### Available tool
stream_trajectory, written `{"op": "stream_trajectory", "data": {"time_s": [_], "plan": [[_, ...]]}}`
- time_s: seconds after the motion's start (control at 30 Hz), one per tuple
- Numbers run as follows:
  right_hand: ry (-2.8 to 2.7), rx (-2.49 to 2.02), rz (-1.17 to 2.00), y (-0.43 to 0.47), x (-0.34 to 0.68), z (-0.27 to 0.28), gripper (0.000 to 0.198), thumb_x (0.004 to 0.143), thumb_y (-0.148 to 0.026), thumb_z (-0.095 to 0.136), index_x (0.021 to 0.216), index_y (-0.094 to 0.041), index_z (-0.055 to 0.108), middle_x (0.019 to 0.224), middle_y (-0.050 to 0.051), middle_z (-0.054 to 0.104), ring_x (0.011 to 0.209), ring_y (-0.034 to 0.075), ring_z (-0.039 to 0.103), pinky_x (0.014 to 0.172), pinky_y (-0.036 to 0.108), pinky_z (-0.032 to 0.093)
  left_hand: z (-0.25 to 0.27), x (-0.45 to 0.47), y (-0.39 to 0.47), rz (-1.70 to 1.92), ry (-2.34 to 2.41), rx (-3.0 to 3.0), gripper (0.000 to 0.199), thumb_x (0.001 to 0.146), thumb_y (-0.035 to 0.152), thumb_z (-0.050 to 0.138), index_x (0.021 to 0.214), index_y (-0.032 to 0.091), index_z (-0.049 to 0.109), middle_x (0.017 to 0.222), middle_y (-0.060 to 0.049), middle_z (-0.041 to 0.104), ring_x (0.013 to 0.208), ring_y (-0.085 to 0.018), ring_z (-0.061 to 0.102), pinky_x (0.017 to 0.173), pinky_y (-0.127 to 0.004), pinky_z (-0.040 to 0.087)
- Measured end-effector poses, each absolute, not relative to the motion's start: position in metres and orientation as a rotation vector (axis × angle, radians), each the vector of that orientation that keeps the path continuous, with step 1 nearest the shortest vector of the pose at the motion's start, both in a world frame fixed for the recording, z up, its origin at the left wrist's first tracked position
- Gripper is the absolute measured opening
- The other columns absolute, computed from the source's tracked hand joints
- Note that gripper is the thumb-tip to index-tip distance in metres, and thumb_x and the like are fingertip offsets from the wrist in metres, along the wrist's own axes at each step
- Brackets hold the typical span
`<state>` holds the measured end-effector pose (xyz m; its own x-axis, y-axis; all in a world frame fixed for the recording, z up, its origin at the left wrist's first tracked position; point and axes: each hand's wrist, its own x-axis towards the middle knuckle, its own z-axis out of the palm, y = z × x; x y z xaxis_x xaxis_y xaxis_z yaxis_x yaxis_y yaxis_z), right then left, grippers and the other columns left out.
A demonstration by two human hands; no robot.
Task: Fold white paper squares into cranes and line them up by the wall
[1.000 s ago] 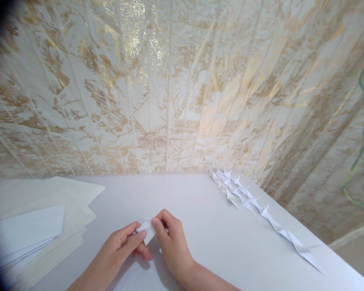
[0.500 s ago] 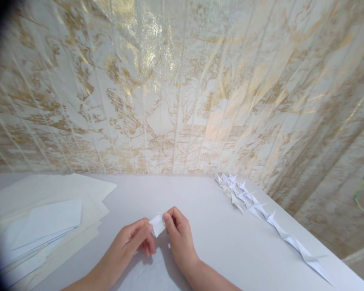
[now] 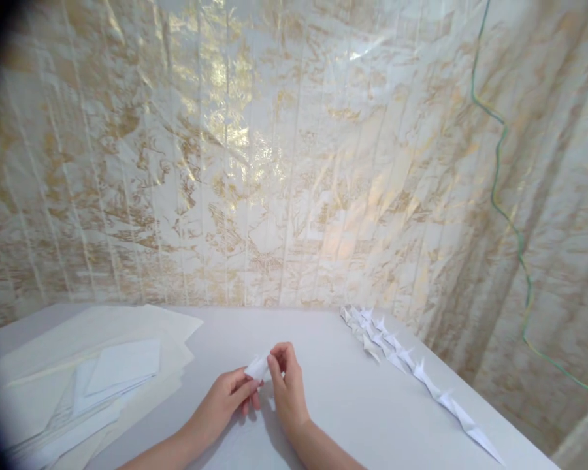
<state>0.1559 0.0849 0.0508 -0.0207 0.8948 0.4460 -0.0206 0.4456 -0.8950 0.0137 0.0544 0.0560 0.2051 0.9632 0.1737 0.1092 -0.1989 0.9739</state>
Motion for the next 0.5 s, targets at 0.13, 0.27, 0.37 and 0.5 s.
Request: {"op": "stream_trajectory", "data": {"time_s": [0.13, 0.27, 0.37, 0.5], "plan": [[-1.422, -0.825, 0.893, 0.079, 0.158, 0.054, 0.031, 0.092, -0.05, 0.051, 0.085, -0.02, 0.055, 0.073, -0.001, 0.053, 0.069, 0.017, 0.051, 0.066, 0.029, 0.043, 0.059, 0.013, 0.052, 1.141, 1.088, 1.567, 0.04, 0.086, 0.053, 0.056, 0.078, 0.015, 0.063, 0.064, -0.002, 0.068, 0.051, -0.013, 0.052, 0.054, -0.025, 0.039], [-1.514, -0.835, 0.832, 0.075, 0.159, 0.056, 0.019, 0.088, -0.038, 0.058, 0.084, -0.02, 0.061, 0.074, 0.0, 0.056, 0.069, 0.017, 0.051, 0.068, 0.029, 0.042, 0.063, 0.013, 0.051, 1.125, 1.108, 1.609, 0.039, 0.088, 0.052, 0.053, 0.075, 0.016, 0.062, 0.061, 0.0, 0.064, 0.052, -0.014, 0.051, 0.057, -0.026, 0.039], [-1.672, -0.849, 0.698, 0.074, 0.159, 0.058, 0.01, 0.085, -0.029, 0.061, 0.081, -0.021, 0.066, 0.079, 0.002, 0.058, 0.077, 0.019, 0.051, 0.074, 0.031, 0.04, 0.065, 0.011, 0.048, 1.119, 1.137, 1.637, 0.038, 0.089, 0.05, 0.051, 0.075, 0.017, 0.062, 0.061, 0.001, 0.062, 0.054, -0.015, 0.051, 0.06, -0.027, 0.039], [-1.861, -0.864, 0.575, 0.072, 0.16, 0.061, 0.007, 0.085, -0.019, 0.063, 0.08, -0.022, 0.067, 0.085, 0.003, 0.061, 0.088, 0.021, 0.053, 0.083, 0.034, 0.039, 0.067, 0.007, 0.045, 1.11, 1.177, 1.673, 0.036, 0.09, 0.045, 0.048, 0.069, 0.019, 0.06, 0.062, 0.001, 0.06, 0.062, -0.017, 0.053, 0.064, -0.027, 0.038]]}}
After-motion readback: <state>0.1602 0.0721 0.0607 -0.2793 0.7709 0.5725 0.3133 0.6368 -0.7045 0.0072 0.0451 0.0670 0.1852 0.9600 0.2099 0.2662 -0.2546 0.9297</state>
